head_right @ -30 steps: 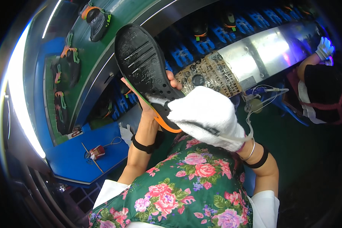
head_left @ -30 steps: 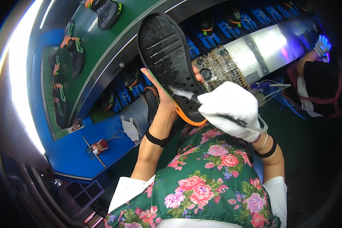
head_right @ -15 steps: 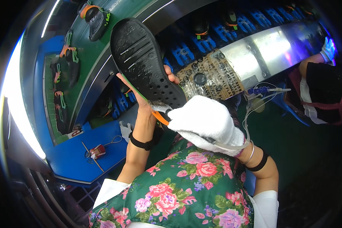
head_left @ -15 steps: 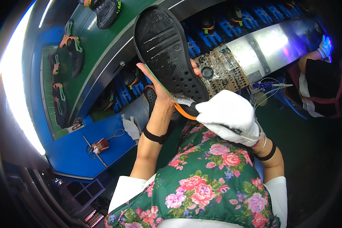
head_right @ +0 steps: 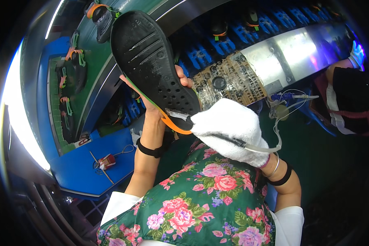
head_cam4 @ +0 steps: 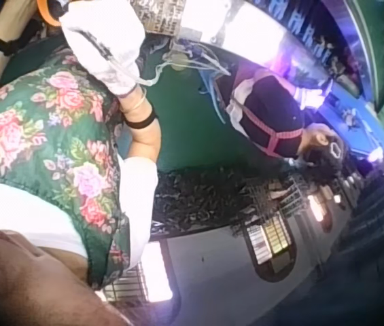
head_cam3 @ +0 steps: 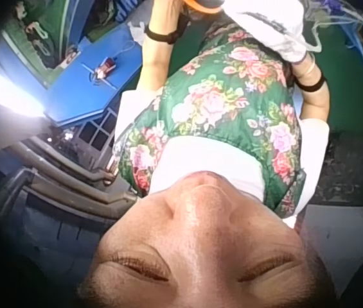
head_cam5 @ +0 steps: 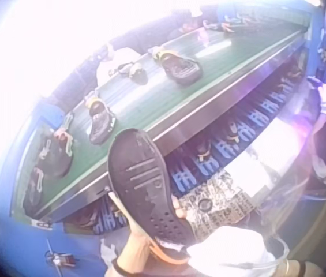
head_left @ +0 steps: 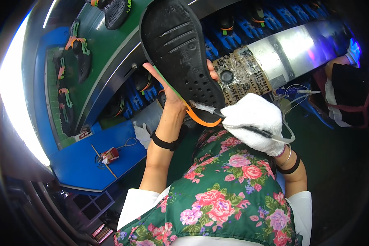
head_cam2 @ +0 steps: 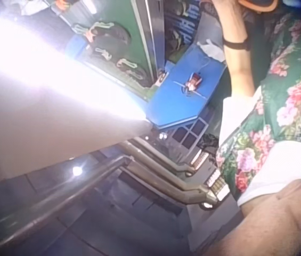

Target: Apply adhesive or primer to the bottom of shoe soles using a brush.

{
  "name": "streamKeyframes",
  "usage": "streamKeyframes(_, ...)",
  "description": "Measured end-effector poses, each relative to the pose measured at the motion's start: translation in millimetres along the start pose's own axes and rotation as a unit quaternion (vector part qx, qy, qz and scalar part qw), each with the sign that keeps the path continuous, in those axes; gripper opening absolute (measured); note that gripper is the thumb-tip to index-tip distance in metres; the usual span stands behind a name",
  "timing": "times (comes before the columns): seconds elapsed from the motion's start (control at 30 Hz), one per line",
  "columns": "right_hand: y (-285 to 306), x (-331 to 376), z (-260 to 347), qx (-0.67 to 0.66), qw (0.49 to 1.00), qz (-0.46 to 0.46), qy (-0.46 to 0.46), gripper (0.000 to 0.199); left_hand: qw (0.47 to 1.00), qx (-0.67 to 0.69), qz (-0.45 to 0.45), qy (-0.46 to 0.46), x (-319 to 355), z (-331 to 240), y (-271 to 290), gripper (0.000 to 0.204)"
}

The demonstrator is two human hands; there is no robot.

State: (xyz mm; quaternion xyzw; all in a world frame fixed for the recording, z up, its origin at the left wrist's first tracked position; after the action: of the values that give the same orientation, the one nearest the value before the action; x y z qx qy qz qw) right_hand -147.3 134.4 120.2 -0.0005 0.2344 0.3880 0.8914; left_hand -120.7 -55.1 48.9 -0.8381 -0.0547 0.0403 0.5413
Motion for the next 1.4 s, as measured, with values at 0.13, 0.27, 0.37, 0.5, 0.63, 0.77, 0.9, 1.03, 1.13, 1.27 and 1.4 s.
streamKeyframes(0.13,-4,-1,6,0.006,0.998,0.050,0.042,0.026,0.998,-0.062,0.012,0.013,-2,-4,1,0.125)
streamKeyframes(0.27,-1,3,-7,-0.047,0.998,0.033,-0.002,0.026,0.997,-0.072,0.000,0.006,-5,-4,-4,0.126)
streamKeyframes(0.37,-2,1,2,0.005,1.000,0.020,0.018,0.017,0.996,-0.087,0.007,-0.002,-7,-6,-4,0.128)
streamKeyframes(0.5,0,1,-4,-0.029,0.999,0.010,-0.010,0.017,0.995,-0.097,0.024,-0.001,-11,-6,-4,0.133)
streamKeyframes(0.63,0,0,4,0.008,1.000,0.016,0.019,0.017,0.992,-0.119,0.033,-0.004,-14,-8,-8,0.134)
streamKeyframes(0.77,5,-1,-2,-0.017,1.000,0.005,-0.009,0.018,0.991,-0.133,0.032,-0.004,-17,-9,-3,0.133)
streamKeyframes(0.9,4,0,3,0.011,1.000,0.014,0.019,0.020,0.995,-0.091,0.032,0.008,-19,-6,-4,0.131)
streamKeyframes(1.03,6,-1,8,0.016,1.000,0.006,0.011,0.022,0.994,-0.095,0.054,0.007,-25,-4,-1,0.130)
streamKeyframes(1.13,7,0,9,0.016,1.000,-0.012,0.017,0.022,0.995,-0.100,0.026,0.014,-26,-1,3,0.130)
streamKeyframes(1.27,10,3,8,0.006,1.000,-0.021,0.019,0.022,0.995,-0.097,0.019,0.015,-26,1,5,0.130)
streamKeyframes(1.4,12,9,2,0.015,0.998,-0.049,-0.030,0.021,0.995,-0.101,0.007,0.018,-26,3,5,0.129)
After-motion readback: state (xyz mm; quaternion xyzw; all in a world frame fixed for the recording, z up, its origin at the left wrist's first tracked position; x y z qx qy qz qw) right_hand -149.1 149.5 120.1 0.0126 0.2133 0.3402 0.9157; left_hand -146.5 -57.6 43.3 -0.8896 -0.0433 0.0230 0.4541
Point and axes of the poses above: each hand's wrist, its own x-axis away from the middle knuckle, its own y-axis out of the back of the hand, z = x × y, the point moved 7 cm from there along -x, towards the middle knuckle, and after that the axes turned 4 degrees about -y, right-handed, at the moved point
